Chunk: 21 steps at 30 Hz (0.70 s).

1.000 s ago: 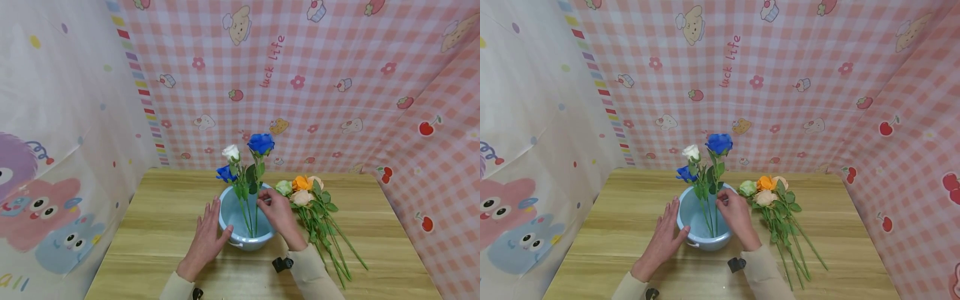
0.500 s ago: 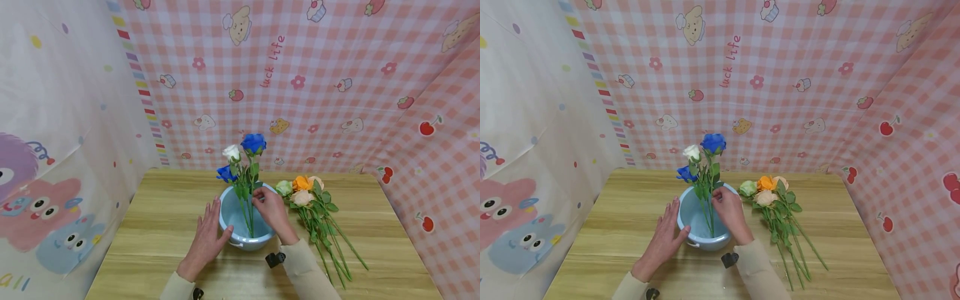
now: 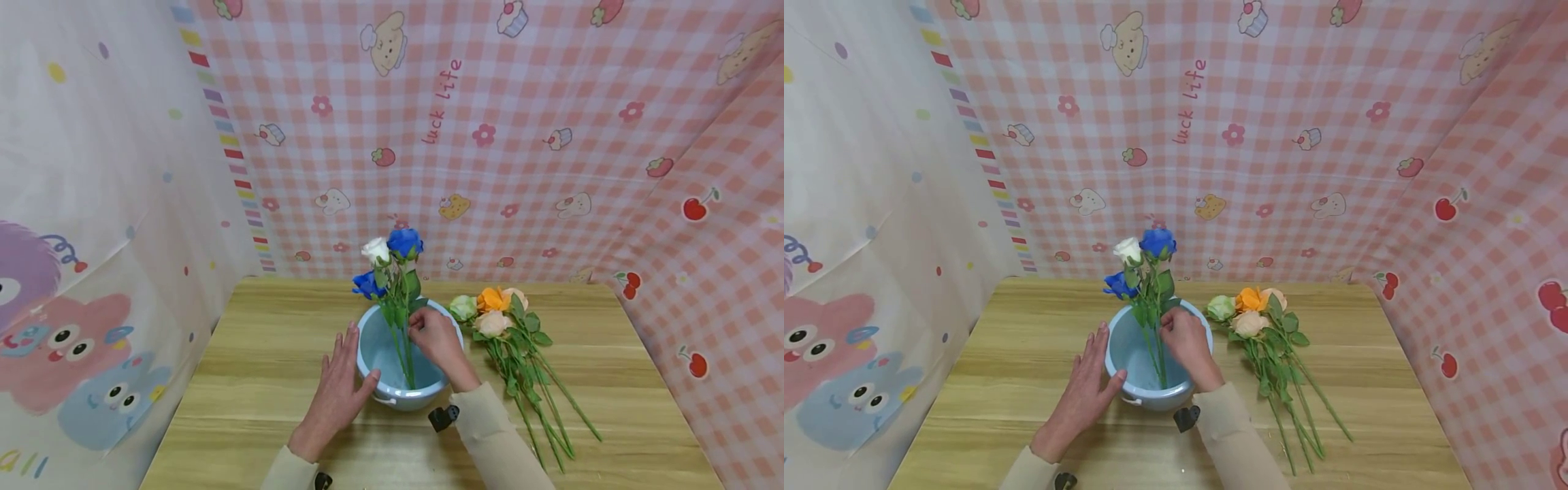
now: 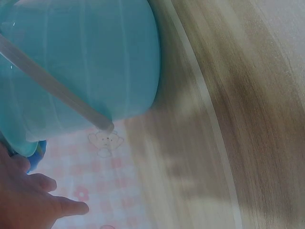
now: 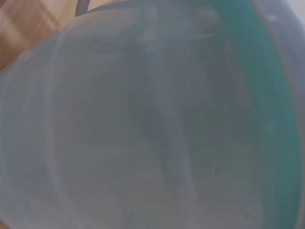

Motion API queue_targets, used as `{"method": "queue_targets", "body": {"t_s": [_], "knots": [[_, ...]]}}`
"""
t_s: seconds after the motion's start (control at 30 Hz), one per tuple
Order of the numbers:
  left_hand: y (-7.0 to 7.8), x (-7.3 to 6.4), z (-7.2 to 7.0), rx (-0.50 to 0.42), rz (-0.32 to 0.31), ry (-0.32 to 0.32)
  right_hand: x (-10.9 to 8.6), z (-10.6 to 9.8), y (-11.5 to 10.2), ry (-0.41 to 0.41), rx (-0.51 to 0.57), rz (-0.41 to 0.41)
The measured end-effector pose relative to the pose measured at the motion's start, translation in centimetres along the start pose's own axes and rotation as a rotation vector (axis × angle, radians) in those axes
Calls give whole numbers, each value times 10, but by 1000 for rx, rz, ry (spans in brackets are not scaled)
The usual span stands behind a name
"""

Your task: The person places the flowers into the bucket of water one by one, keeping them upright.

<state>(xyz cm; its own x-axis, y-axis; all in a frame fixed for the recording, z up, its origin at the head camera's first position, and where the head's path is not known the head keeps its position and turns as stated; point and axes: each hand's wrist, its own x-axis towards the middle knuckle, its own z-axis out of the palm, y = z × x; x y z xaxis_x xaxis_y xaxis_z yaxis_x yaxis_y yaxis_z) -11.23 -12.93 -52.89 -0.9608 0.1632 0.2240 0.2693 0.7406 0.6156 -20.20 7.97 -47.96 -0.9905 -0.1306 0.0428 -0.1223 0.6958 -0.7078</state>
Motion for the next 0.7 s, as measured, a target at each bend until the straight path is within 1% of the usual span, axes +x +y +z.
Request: {"method": "queue_targets", "body": {"t_s": [0.2, 0.53, 0.7], "knots": [[-1, -1, 0, 7, 4, 5, 1, 0, -1, -47, -37, 7], [0, 0, 0, 19, -9, -2, -4, 0, -5, -32, -118, -27], [0, 0, 0, 22, -13, -4, -8, -3, -8, -4, -136, -18]]}}
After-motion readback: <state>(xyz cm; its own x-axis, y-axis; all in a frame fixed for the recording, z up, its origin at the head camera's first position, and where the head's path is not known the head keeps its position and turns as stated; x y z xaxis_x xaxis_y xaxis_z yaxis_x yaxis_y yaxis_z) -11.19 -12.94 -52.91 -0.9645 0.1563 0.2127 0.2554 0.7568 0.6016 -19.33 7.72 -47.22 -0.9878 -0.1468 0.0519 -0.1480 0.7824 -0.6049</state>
